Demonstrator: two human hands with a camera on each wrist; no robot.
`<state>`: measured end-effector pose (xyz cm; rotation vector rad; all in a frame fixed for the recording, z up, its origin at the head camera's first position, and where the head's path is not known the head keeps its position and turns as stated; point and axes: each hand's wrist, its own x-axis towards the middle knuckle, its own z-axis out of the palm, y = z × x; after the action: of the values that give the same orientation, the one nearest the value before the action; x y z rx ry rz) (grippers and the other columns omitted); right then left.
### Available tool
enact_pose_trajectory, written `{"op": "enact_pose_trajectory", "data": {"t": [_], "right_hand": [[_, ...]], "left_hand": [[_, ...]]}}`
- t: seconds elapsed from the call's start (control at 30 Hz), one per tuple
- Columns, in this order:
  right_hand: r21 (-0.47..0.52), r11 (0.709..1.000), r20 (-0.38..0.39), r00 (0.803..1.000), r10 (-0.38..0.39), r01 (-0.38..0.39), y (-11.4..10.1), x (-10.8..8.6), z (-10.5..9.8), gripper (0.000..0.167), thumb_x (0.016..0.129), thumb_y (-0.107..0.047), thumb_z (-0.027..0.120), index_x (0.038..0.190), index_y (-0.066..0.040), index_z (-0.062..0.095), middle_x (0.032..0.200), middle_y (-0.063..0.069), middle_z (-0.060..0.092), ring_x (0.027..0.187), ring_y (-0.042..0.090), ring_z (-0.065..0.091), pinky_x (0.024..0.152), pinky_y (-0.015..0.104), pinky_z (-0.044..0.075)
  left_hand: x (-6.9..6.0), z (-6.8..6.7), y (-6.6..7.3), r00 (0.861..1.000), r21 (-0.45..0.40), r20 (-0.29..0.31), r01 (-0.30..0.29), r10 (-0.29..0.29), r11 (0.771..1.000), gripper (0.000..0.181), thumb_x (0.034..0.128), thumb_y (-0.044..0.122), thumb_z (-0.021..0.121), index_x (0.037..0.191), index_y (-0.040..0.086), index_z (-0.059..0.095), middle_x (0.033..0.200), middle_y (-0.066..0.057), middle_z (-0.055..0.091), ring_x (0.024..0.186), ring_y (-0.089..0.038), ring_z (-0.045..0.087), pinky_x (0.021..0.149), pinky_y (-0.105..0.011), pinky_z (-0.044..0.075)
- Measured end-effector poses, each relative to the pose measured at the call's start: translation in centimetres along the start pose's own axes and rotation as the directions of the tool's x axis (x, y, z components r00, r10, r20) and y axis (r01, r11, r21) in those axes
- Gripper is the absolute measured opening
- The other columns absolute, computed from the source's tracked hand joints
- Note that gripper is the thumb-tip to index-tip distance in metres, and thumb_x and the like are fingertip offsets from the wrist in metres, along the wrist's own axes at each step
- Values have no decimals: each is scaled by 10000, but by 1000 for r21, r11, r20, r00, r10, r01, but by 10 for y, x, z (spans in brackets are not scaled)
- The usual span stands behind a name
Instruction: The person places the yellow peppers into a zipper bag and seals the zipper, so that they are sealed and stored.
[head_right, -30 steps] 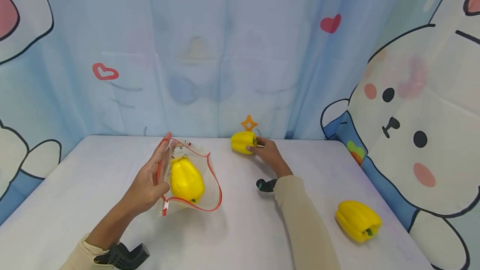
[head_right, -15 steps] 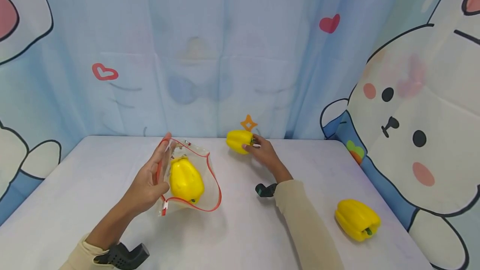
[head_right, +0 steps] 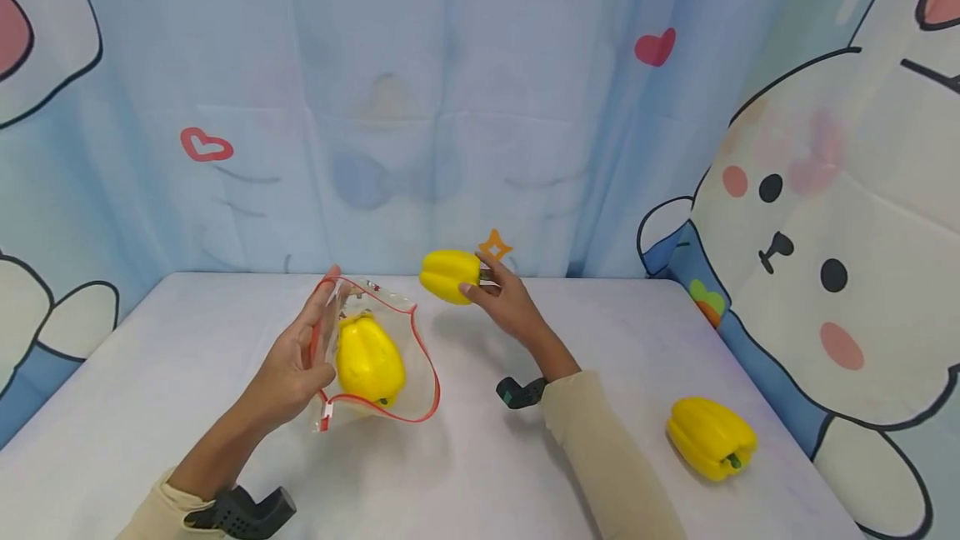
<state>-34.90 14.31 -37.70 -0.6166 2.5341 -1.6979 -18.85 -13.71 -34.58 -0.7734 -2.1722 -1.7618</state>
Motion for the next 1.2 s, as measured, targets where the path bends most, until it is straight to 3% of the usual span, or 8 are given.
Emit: {"op": "enact_pose_trajectory", "data": {"t": [0.2,0.4,0.6,0.93,1.2], "right_hand": [[56,987,51,987,-151,148,-16,-15,-1,655,954,-268,617,1532,-199,317,1342,161,503,1119,305,605,919,361,518],[100,971,65,973,-223,216,-27,-27,-2,618,964,-181,604,1520,-187,333,1365,172,476,1164,315,577,900,321,525],[112,958,65,960,-272,264,-39,-39,-5,619,965,-143,595,1519,-113,322,1382,163,459,1187,323,560,900,316,523],[138,938,66,942,-330,319,-54,-59,-10,599,966,-90,573,1516,-145,342,1461,101,410,1144,281,578,894,321,529],[182,918,131,917,-377,352,-64,-71,-9,607,960,-61,559,1518,-107,326,1370,161,465,1086,296,589,869,337,542]], "left_hand": [[0,-1,0,1000,18,5,5,-5,1000,963,734,-187,465,1560,52,32,1623,26,29,1467,-170,112,1080,-197,255],[0,-3,0,999,-41,32,13,-12,999,962,741,-198,432,1560,65,0,1622,25,15,1468,-160,96,1095,-183,240],[-1,-3,0,1000,-8,19,3,-3,1000,947,747,-200,426,1560,57,16,1623,-8,22,1470,-189,89,1089,-158,230],[-1,-2,1,1000,5,10,5,-5,1000,948,745,-199,431,1562,64,29,1623,-24,40,1469,-207,104,1074,-174,262],[0,-2,2,1000,-4,-2,15,-15,1000,948,740,-200,432,1561,55,33,1623,-28,31,1471,-201,85,1090,-182,223]]}}
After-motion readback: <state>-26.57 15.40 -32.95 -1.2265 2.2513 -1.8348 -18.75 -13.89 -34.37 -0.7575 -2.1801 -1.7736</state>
